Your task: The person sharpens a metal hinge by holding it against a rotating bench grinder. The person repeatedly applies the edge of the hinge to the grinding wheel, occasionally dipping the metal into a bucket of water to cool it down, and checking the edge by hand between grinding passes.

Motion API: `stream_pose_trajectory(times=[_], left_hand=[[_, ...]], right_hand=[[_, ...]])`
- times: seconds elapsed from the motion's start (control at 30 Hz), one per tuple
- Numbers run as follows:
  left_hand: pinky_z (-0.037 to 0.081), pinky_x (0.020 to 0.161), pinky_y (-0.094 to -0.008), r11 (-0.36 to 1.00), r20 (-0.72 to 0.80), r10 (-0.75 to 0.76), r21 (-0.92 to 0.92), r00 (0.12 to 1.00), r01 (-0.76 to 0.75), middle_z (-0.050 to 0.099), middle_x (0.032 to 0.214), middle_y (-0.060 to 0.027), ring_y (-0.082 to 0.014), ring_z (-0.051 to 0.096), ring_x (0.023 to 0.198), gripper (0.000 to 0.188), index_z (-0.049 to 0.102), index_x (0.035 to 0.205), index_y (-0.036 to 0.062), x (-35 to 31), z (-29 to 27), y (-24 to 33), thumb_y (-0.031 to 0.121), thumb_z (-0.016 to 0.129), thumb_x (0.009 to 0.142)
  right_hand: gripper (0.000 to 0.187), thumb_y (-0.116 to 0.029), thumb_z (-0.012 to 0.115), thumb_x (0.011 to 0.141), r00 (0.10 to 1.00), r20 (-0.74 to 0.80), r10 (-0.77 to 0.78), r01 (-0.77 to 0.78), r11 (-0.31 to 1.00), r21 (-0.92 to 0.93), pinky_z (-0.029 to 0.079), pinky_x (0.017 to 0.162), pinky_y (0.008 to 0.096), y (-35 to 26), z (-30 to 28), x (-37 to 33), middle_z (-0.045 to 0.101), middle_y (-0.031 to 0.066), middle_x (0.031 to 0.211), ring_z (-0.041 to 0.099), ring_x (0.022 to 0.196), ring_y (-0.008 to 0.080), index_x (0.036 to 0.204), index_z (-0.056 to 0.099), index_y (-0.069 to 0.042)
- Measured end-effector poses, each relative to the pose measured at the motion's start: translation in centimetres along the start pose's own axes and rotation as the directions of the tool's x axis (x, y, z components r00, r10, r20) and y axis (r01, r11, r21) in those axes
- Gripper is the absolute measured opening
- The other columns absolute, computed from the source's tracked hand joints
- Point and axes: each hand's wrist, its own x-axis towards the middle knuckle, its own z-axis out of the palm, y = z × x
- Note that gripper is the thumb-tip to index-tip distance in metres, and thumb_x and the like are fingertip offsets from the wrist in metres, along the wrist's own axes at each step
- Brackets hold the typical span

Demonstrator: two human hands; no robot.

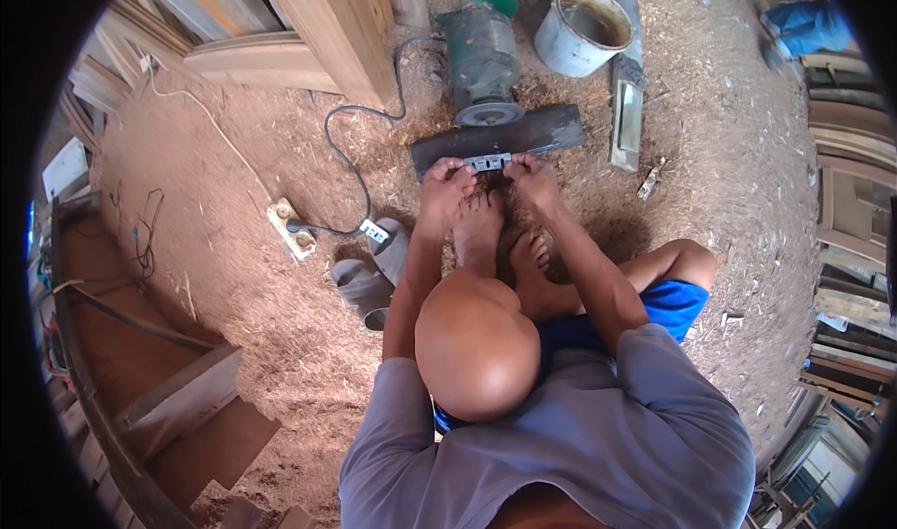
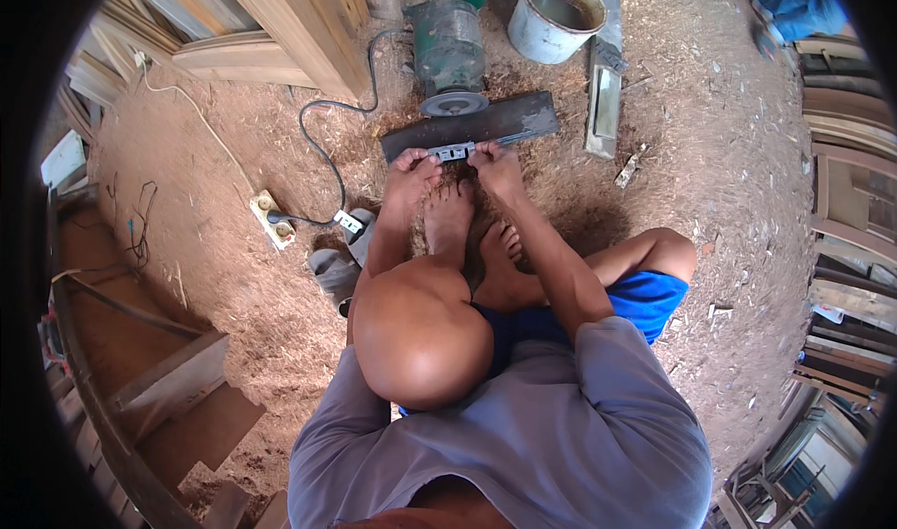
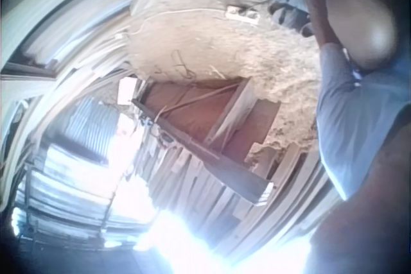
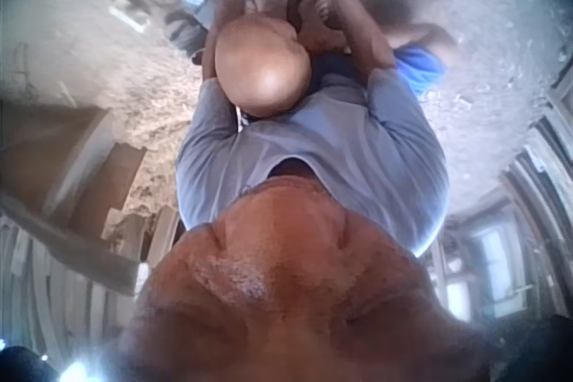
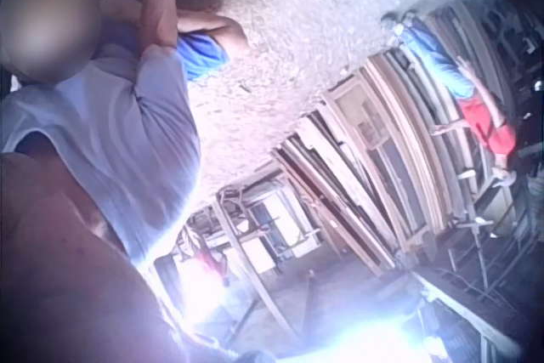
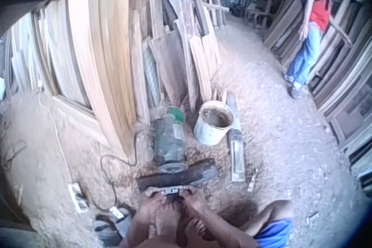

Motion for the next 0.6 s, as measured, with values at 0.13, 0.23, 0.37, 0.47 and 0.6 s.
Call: stream_pose_trajectory(times=[0.13,0.23,0.37,0.47,0.6], left_hand=[[0.045,0.054,-0.0195,0.919,-0.013,0.176,0.361,0.984,-0.16,0.059,0.074,-0.0007,-0.0068,0.055,0.062,0.01,0.057,0.089,0.0055,3.5,-2.0,-1.0,0.005,0.066,0.085],[0.045,0.055,-0.0256,0.77,-0.022,0.281,0.602,0.959,-0.212,0.059,0.068,-0.0033,-0.0097,0.054,0.06,0.011,0.06,0.084,0.0019,5.1,-2.8,-1.2,0.009,0.069,0.083],[0.049,0.063,-0.0323,0.582,-0.01,0.337,0.788,0.941,-0.2,0.064,0.072,-0.0097,-0.0202,0.062,0.067,0.018,0.065,0.083,0.0021,6.0,-1.3,0.6,0.018,0.072,0.078],[0.052,0.071,-0.0357,0.518,-0.053,0.296,0.848,0.954,-0.114,0.069,0.078,-0.0142,-0.0286,0.068,0.074,0.022,0.069,0.085,0.0049,6.6,-1.2,1.4,0.025,0.074,0.076],[0.05,0.064,-0.0293,0.566,-0.073,0.32,0.814,0.944,-0.129,0.069,0.074,-0.0086,-0.0156,0.065,0.066,0.022,0.068,0.085,0.0017,7.8,-2.2,0.5,0.022,0.074,0.078]], right_hand=[[0.004,-0.002,0.065,0.083,0.999,0.006,-0.049,0.049,0.999,-0.021,0.045,0.061,0.0244,2.0,0.9,2.8,0.061,0.0003,0.073,0.053,0.066,0.007,0.085,0.063,0.002],[0.006,-0.003,0.066,0.082,0.998,-0.007,-0.057,0.056,0.995,-0.082,0.045,0.061,0.0254,2.5,1.7,4.2,0.063,0.0023,0.072,0.054,0.065,0.0082,0.085,0.065,0.001],[0.013,-0.009,0.069,0.081,0.987,-0.029,-0.161,0.15,0.961,-0.231,0.047,0.061,0.027,3.6,1.1,6.9,0.068,0.0088,0.073,0.059,0.064,0.0108,0.089,0.068,0.001],[0.016,-0.013,0.069,0.08,0.984,-0.041,-0.175,0.155,0.942,-0.296,0.047,0.06,0.0276,3.7,1.5,8.0,0.069,0.0094,0.072,0.06,0.062,0.0113,0.088,0.068,0.002],[0.016,-0.011,0.068,0.081,0.998,-0.033,-0.061,0.053,0.977,-0.205,0.046,0.054,0.0268,2.8,2.2,7.9,0.069,0.0092,0.074,0.059,0.057,0.0107,0.087,0.067,0.003]])
